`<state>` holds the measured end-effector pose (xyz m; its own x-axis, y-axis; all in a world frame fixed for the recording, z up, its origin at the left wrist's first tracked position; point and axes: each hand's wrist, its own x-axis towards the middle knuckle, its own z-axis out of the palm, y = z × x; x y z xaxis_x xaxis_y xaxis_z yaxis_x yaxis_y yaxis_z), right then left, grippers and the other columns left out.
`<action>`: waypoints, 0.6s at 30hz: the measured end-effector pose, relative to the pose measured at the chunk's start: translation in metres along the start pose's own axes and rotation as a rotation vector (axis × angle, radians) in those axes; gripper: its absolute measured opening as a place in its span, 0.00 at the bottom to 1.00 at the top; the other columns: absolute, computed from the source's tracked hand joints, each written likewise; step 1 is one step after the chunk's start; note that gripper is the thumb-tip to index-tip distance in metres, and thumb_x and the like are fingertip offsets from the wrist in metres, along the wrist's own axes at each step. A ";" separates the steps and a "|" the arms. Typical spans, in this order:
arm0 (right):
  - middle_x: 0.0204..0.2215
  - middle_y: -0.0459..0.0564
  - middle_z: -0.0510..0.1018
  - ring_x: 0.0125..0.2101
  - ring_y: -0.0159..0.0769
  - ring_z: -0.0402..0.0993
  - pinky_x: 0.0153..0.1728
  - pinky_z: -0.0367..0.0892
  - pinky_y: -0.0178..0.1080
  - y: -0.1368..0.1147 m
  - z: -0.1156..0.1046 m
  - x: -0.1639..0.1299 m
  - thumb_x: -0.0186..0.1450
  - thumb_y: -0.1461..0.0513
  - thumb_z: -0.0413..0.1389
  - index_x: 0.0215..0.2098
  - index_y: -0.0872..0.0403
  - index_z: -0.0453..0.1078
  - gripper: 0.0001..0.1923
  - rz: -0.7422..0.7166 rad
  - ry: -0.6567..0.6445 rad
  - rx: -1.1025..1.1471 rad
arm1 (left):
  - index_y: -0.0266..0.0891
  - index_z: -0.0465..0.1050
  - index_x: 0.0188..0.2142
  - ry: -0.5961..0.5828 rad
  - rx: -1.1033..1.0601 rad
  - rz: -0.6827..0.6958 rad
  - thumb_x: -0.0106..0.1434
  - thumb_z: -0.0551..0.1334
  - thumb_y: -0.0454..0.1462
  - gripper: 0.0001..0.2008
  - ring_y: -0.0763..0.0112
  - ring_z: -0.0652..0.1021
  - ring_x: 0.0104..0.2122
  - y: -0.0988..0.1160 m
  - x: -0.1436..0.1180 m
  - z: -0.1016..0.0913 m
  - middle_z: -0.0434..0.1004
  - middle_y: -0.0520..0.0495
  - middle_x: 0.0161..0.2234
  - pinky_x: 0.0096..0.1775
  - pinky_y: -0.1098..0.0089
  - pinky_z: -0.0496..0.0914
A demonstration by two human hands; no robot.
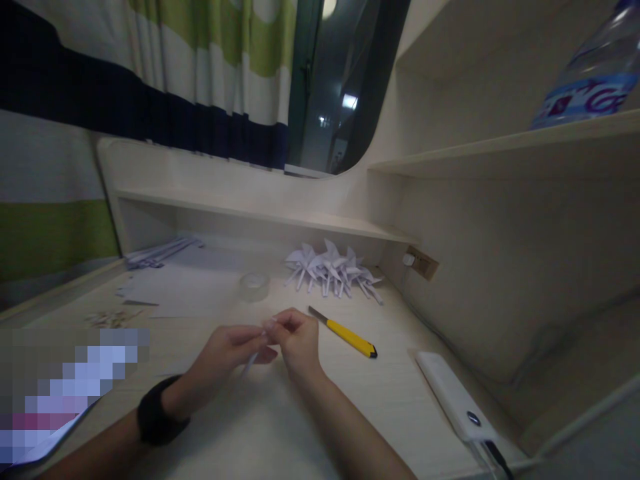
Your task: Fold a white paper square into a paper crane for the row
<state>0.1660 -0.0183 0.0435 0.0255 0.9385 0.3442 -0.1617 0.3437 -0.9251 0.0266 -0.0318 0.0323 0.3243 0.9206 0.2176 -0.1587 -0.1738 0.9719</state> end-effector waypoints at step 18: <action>0.19 0.46 0.76 0.21 0.34 0.72 0.24 0.71 0.35 0.006 -0.007 0.002 0.48 0.58 0.66 0.21 0.55 0.75 0.09 0.010 -0.033 -0.009 | 0.33 0.80 0.34 0.060 0.140 0.016 0.59 0.63 0.45 0.16 0.62 0.81 0.30 -0.003 0.000 0.004 0.82 0.43 0.29 0.36 0.66 0.75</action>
<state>0.1715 -0.0141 0.0381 -0.0090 0.9405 0.3397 -0.1529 0.3344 -0.9299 0.0307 -0.0327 0.0297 0.2661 0.9358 0.2312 -0.0300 -0.2317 0.9723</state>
